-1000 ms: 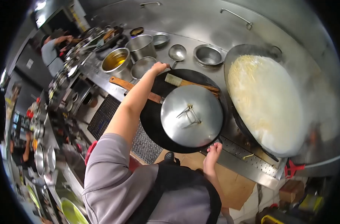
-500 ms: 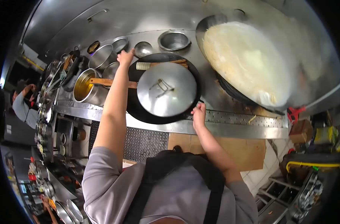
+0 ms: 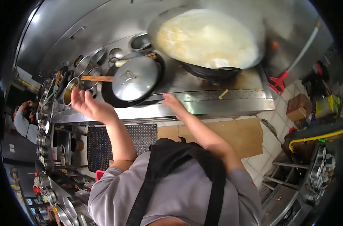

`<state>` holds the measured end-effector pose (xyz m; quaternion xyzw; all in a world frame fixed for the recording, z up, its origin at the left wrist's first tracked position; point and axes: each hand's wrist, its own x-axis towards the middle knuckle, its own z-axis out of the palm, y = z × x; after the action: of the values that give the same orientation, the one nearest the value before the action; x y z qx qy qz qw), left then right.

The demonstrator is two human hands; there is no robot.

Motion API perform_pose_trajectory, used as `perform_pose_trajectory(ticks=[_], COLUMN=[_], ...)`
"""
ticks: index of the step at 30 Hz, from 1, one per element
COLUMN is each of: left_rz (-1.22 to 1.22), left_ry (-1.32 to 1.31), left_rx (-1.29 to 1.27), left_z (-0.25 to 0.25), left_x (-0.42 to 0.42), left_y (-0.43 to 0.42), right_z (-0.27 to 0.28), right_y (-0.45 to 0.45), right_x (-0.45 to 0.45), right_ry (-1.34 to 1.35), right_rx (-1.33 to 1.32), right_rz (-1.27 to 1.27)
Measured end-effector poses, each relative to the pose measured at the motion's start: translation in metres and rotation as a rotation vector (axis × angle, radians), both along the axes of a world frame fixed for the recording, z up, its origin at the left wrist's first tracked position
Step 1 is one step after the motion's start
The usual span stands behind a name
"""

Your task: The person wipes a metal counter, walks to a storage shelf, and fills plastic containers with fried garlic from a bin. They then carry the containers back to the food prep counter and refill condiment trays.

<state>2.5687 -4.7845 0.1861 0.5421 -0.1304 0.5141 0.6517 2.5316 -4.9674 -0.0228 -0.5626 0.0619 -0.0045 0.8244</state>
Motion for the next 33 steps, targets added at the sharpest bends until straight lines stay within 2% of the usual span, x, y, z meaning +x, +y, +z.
perform_pose_trajectory(ticks=[2, 4, 6, 7, 8, 9, 10, 11, 12, 13, 14, 16, 18, 20, 22, 23, 24, 25, 26, 27, 29, 33], left_rz=[-0.008, -0.121, -0.503, -0.794, -1.086, -1.29, -1.423, -1.507, -1.558, -1.611, -1.671, -1.809, -1.862, -1.927, -1.91, -1.987, -2.01, -2.012, -2.005, -1.919, -1.991, -2.098], left_ry=[-0.314, -0.569, -0.709, -0.701, -0.663, -0.64, -0.606, -0.547, -0.554, -0.57, -0.601, -0.628, -0.549, -0.594, -0.667, -0.638, -0.676, -0.642, -0.608, -0.697, -0.684, -0.743], left_rx=[0.045, 0.067, 0.052, 0.106, 0.293, 0.65, 0.79, 0.732, 0.719, 0.834, 0.946, 1.009, 1.136, 1.153, 1.244, 1.251, 1.241, 1.317, 1.39, 1.332, 1.31, 1.223], left_z=[0.005, -0.002, -0.02, -0.026, -0.028, -0.016, -0.023, -0.026, -0.026, -0.025, -0.025, -0.04, -0.057, -0.084, -0.102, -0.11, -0.116, -0.121, -0.12, -0.12, -0.115, -0.098], left_x=[-0.057, -0.111, -0.164, -0.191, -0.214, -0.227, -0.242, -0.265, -0.281, -0.297, -0.313, -0.342, -0.371, -0.399, -0.423, -0.431, -0.439, -0.45, -0.459, -0.468, -0.487, -0.512], left_y=[-0.039, -0.085, -0.148, -0.18, -0.206, -0.228, -0.26, -0.291, -0.313, -0.337, -0.363, -0.411, -0.462, -0.516, -0.578, -0.607, -0.636, -0.67, -0.71, -0.747, -0.8, -0.909], right_z=[-0.005, -0.013, -0.024, -0.029, -0.036, -0.044, -0.054, -0.083, -0.124, -0.147, -0.151, -0.161, -0.225, -0.275, -0.298, -0.304, -0.304, -0.325, -0.321, -0.324, -0.324, -0.315], right_y=[-0.043, -0.094, -0.157, -0.183, -0.207, -0.23, -0.252, -0.277, -0.301, -0.319, -0.331, -0.347, -0.358, -0.353, -0.365, -0.368, -0.377, -0.367, -0.376, -0.374, -0.387, -0.47], right_x=[-0.06, -0.129, -0.197, -0.231, -0.268, -0.303, -0.338, -0.374, -0.409, -0.444, -0.478, -0.538, -0.606, -0.663, -0.716, -0.734, -0.75, -0.77, -0.792, -0.81, -0.826, -0.829], right_ry=[0.065, -0.036, 0.088, 0.161, 0.24, 0.211, 0.188, 0.216, 0.432, 0.646, 0.678, 1.089, 1.275, 1.248, 1.385, 1.474, 1.635, 1.783, 1.714, 1.712, 1.751, 1.698], right_rx=[-0.102, -0.251, -0.312, -0.245, -0.176, -0.449, -0.722, -0.713, -0.669, -0.611, -0.586, -1.152, -1.1, -1.199, -1.003, -0.838, -0.637, -0.589, -0.646, -0.591, -0.43, -0.283], right_rz=[0.153, 0.153, 0.227, 0.159, 0.087, 0.033, -0.022, -0.056, -0.152, -0.259, -0.324, -0.581, -0.58, -0.906, -0.657, -0.657, -0.534, -0.722, -0.413, -0.389, -0.539, -0.887])
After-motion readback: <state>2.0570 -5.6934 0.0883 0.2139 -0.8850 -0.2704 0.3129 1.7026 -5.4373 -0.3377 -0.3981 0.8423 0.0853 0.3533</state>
